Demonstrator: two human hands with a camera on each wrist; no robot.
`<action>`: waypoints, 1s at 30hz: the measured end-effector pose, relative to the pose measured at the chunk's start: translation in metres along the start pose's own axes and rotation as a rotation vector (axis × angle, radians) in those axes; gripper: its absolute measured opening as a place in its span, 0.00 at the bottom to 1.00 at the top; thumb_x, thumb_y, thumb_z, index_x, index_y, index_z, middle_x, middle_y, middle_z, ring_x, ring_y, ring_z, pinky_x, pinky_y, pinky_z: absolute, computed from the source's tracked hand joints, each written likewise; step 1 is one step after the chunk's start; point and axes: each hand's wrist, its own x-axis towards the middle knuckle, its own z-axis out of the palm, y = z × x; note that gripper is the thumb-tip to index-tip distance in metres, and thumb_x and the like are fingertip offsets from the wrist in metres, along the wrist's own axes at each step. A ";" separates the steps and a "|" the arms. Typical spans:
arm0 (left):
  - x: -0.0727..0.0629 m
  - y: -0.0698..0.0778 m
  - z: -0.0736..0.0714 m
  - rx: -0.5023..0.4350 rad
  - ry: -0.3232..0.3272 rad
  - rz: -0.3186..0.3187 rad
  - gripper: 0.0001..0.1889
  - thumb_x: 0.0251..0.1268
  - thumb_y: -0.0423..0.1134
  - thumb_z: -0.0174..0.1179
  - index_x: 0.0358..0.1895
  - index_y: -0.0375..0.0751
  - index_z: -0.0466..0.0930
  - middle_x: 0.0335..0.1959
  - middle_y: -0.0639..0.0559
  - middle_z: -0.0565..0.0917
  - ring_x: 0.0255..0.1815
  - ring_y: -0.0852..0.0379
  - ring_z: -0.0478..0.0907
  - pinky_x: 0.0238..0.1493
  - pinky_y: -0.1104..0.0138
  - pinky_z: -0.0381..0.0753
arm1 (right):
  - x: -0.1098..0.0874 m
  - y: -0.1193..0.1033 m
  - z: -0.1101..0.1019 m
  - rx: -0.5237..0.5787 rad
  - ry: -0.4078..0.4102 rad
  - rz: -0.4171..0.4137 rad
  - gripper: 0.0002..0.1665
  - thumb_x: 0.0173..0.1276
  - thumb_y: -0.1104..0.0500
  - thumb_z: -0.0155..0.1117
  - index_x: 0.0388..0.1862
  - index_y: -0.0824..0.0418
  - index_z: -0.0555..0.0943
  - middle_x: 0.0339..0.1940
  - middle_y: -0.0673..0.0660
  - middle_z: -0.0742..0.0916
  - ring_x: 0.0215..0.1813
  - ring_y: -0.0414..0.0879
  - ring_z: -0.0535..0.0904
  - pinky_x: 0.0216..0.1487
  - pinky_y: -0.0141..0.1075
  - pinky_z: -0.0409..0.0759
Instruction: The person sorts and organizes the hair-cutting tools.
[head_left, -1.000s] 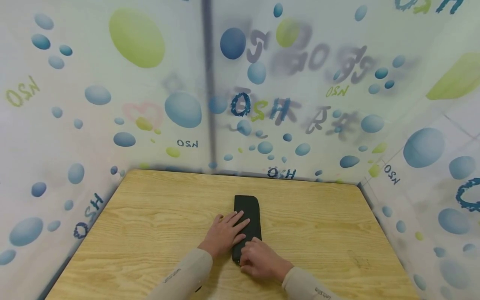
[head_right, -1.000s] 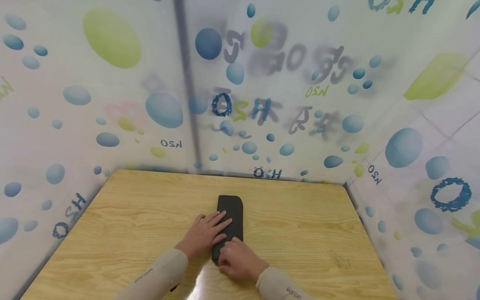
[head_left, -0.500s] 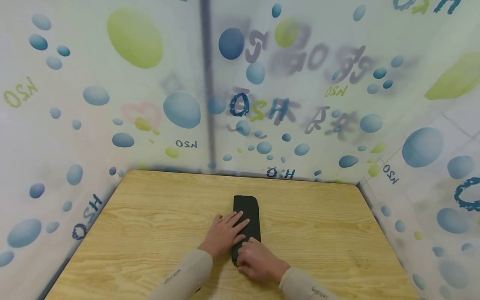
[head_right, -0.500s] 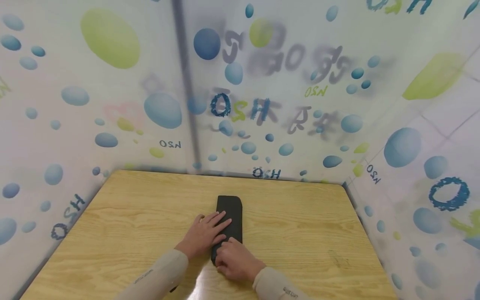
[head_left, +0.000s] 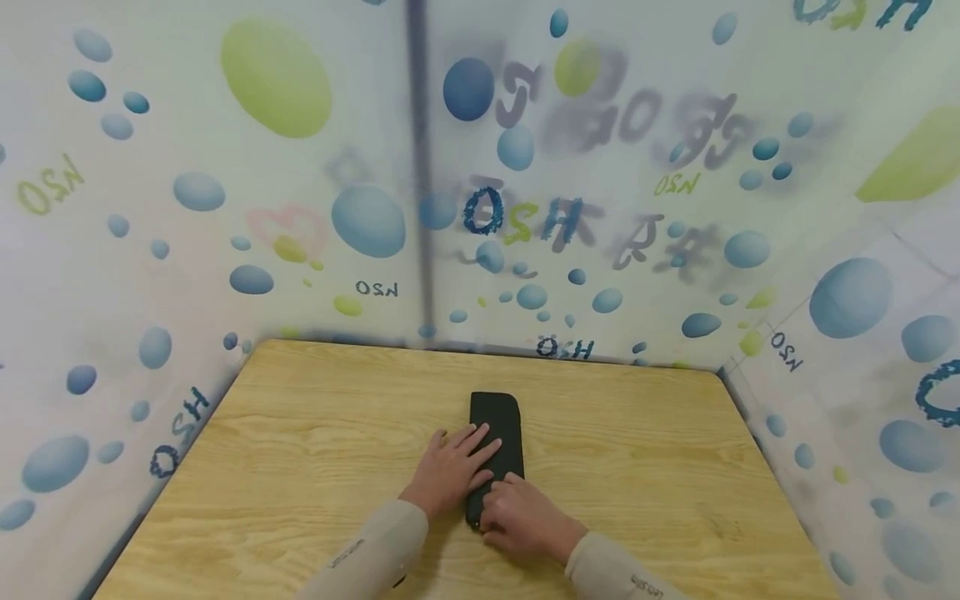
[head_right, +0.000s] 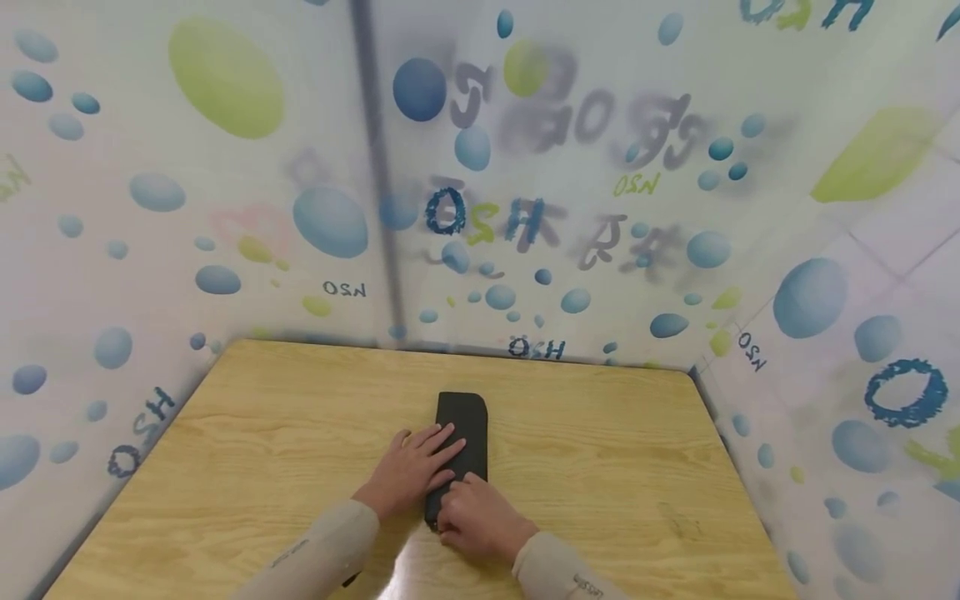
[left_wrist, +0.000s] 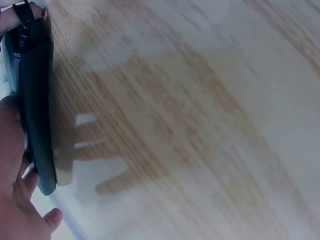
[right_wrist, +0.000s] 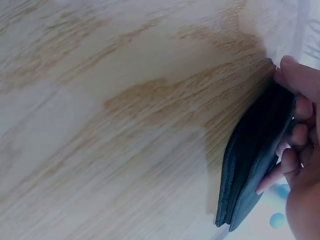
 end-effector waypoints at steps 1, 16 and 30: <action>0.000 0.000 0.000 -0.001 0.002 0.000 0.27 0.74 0.60 0.44 0.73 0.64 0.62 0.76 0.55 0.64 0.75 0.53 0.64 0.66 0.44 0.68 | 0.000 0.000 0.000 0.002 -0.001 -0.002 0.05 0.63 0.45 0.68 0.32 0.42 0.87 0.26 0.36 0.83 0.31 0.32 0.72 0.36 0.25 0.61; 0.001 0.000 0.006 -0.093 0.048 -0.049 0.27 0.72 0.61 0.46 0.72 0.60 0.66 0.75 0.53 0.65 0.74 0.52 0.65 0.66 0.45 0.68 | -0.023 0.022 -0.010 0.104 0.062 0.070 0.05 0.64 0.47 0.68 0.30 0.43 0.87 0.24 0.36 0.80 0.30 0.30 0.69 0.39 0.27 0.67; 0.004 0.033 -0.005 -0.083 -0.041 -0.219 0.29 0.71 0.59 0.51 0.69 0.49 0.71 0.71 0.43 0.70 0.64 0.47 0.75 0.59 0.50 0.75 | -0.068 0.073 -0.019 0.110 0.181 0.311 0.06 0.66 0.56 0.66 0.38 0.53 0.88 0.33 0.43 0.88 0.36 0.34 0.80 0.45 0.41 0.80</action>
